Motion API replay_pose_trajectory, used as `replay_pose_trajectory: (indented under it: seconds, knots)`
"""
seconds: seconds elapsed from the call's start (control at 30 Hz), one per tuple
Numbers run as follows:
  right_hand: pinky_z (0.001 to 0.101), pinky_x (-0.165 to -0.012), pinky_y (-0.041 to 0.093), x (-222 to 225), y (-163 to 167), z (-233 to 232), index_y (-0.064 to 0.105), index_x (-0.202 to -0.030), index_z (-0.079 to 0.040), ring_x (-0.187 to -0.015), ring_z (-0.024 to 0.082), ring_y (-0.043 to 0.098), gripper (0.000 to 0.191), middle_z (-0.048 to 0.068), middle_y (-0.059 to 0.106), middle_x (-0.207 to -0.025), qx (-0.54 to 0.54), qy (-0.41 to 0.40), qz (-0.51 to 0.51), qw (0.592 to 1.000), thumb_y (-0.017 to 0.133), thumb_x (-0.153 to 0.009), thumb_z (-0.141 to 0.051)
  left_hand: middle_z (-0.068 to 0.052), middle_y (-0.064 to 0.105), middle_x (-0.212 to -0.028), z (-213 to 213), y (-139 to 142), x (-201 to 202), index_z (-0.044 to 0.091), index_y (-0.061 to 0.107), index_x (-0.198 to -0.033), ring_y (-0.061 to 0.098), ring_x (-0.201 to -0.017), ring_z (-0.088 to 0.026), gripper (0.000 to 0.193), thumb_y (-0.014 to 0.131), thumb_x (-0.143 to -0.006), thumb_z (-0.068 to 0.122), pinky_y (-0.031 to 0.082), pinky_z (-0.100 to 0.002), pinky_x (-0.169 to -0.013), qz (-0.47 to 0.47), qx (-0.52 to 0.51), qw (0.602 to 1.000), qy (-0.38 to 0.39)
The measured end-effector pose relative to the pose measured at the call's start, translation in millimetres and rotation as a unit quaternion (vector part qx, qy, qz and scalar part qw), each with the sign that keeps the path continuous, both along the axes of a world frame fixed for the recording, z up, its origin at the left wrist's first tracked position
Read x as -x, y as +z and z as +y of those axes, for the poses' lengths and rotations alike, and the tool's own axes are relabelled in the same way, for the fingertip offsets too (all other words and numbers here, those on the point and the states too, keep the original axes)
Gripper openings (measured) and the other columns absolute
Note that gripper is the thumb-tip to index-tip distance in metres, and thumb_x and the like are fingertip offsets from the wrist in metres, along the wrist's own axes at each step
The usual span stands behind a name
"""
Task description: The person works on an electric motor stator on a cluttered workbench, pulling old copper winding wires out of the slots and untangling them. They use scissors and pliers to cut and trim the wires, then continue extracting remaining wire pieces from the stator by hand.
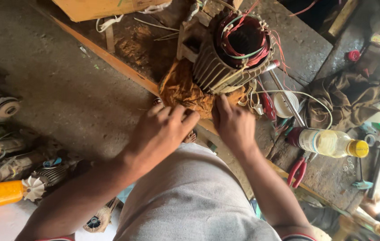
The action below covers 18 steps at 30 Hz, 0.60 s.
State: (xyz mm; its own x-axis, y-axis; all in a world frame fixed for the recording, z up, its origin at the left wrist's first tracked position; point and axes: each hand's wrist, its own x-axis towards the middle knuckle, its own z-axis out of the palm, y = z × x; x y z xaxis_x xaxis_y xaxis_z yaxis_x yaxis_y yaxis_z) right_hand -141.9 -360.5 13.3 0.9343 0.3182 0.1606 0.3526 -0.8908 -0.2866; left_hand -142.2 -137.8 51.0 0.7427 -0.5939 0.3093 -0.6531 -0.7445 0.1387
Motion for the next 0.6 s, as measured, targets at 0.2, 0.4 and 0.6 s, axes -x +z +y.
replay_pose_trajectory:
  seconds: [0.2, 0.4, 0.6]
  knots:
    - [0.0417, -0.043, 0.050, 9.1, 9.6, -1.1, 0.061, -0.103, -0.010, -0.045, 0.026, 0.062, 0.016, 0.010, 0.062, -0.058, -0.044, 0.043, 0.123, 0.990, 0.062, -0.103, -0.027, -0.012, 0.072, -0.087, -12.5, -29.6, 0.0, 0.006, 0.065, -0.121, 0.066, -0.065, -0.014, 0.025, 0.052, -0.100, 0.001, 0.051, -0.027, -0.049, 0.169, -0.004, 0.985, 0.011]
    - [0.0385, -0.046, 0.052, -1.6, 62.1, -26.1, 0.059, -0.108, -0.010, -0.056, 0.025, 0.069, 0.011, 0.005, 0.070, -0.073, -0.096, -0.042, -0.004, 0.995, 0.059, -0.106, -0.021, -0.022, 0.069, -0.095, -10.9, -36.8, -23.5, 0.003, 0.064, -0.118, 0.056, -0.051, -0.013, 0.018, 0.051, -0.107, 0.006, 0.046, -0.026, -0.043, 0.414, 0.239, 0.878, -0.005]
    - [0.0422, -0.041, 0.047, 3.7, 46.2, 9.5, 0.061, -0.098, -0.016, -0.047, 0.026, 0.062, 0.008, 0.006, 0.062, -0.058, 0.052, -0.004, -0.025, 0.998, 0.063, -0.099, -0.023, -0.018, 0.068, -0.082, 14.7, 0.8, -10.2, 0.006, 0.067, -0.105, 0.057, -0.040, -0.012, 0.012, 0.056, -0.102, 0.003, 0.046, -0.024, -0.032, 0.057, -0.001, 0.998, -0.023]
